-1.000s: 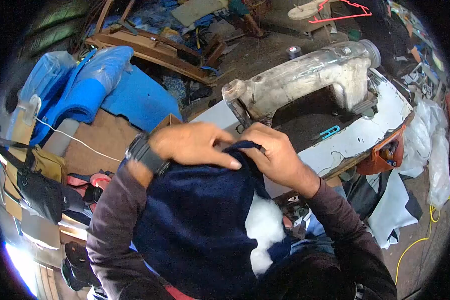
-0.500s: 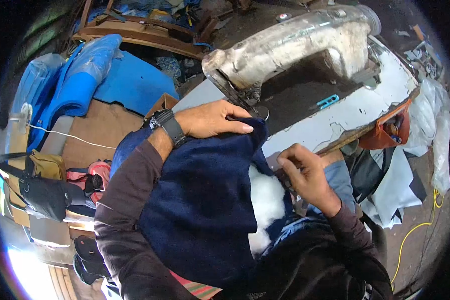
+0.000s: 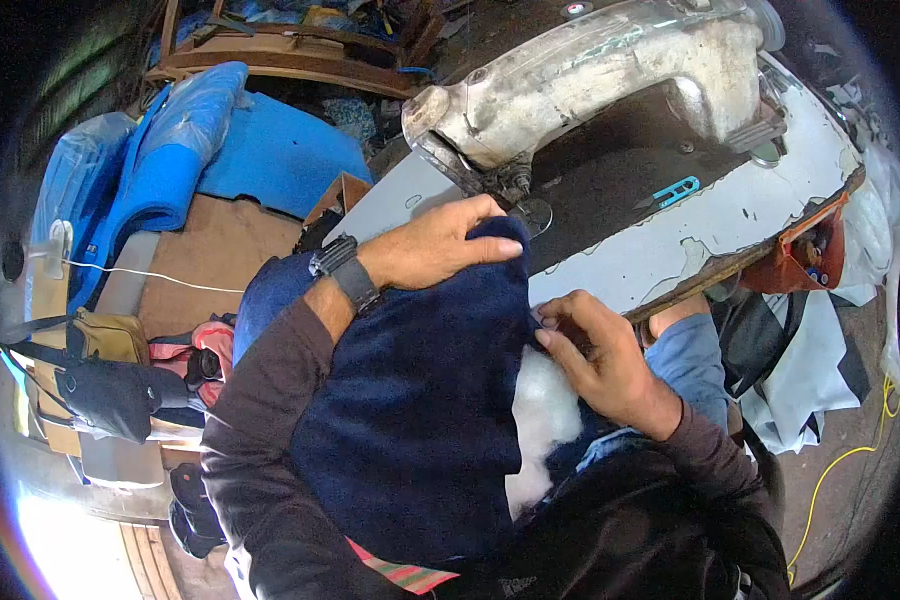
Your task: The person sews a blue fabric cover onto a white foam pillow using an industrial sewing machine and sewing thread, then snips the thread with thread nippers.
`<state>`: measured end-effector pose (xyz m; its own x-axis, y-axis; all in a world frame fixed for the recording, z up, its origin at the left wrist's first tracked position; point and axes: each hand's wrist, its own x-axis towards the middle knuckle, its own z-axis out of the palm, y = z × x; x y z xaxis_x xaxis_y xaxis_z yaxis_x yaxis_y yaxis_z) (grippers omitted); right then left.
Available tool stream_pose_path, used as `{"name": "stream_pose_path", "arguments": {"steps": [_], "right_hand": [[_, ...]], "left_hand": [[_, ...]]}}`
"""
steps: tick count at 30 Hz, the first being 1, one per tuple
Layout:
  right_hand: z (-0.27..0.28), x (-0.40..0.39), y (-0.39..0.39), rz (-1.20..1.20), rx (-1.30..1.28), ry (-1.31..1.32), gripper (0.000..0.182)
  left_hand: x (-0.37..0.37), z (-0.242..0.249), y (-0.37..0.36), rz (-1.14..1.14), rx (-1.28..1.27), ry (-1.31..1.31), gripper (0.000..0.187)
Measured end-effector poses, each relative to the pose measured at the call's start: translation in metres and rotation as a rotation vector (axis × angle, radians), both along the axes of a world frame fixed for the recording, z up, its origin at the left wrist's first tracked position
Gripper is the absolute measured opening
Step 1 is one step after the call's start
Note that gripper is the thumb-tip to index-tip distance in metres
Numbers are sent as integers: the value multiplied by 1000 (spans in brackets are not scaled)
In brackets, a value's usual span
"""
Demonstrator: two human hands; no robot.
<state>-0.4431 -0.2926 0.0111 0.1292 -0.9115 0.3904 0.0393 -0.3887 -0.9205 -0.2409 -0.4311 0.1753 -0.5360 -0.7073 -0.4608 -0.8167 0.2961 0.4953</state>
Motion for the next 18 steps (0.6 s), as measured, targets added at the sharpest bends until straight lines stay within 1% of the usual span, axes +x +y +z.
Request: {"name": "stream_pose_path", "arguments": {"steps": [3, 4, 7, 8, 11, 12, 13, 16, 18], "right_hand": [[-6, 0, 2, 73, 117, -41, 23], [-7, 0, 2, 96, 139, -56, 23], [-7, 1, 9, 130, 144, -76, 20], [-10, 2, 8, 129, 153, -72, 20], [-18, 8, 3, 132, 169, -82, 18], [-17, 8, 2, 134, 176, -100, 17], [-17, 8, 1, 135, 187, -120, 15], [-16, 3, -15, -19, -10, -85, 11], [-13, -2, -34, -52, -148, -8, 9]], "left_hand": [[-3, 7, 4, -27, 169, -30, 40], [-2, 5, 8, -1, 138, 50, 38], [-1, 1, 13, 207, -97, 86, 37], [4, 0, 7, 218, -148, 25, 35], [12, -4, 9, 338, -157, 7, 35], [22, -12, 2, 288, -203, 8, 37], [23, -14, 2, 290, -233, 7, 38], [21, -16, 4, 301, -290, -7, 41], [21, -18, 3, 350, -274, -22, 44]]}}
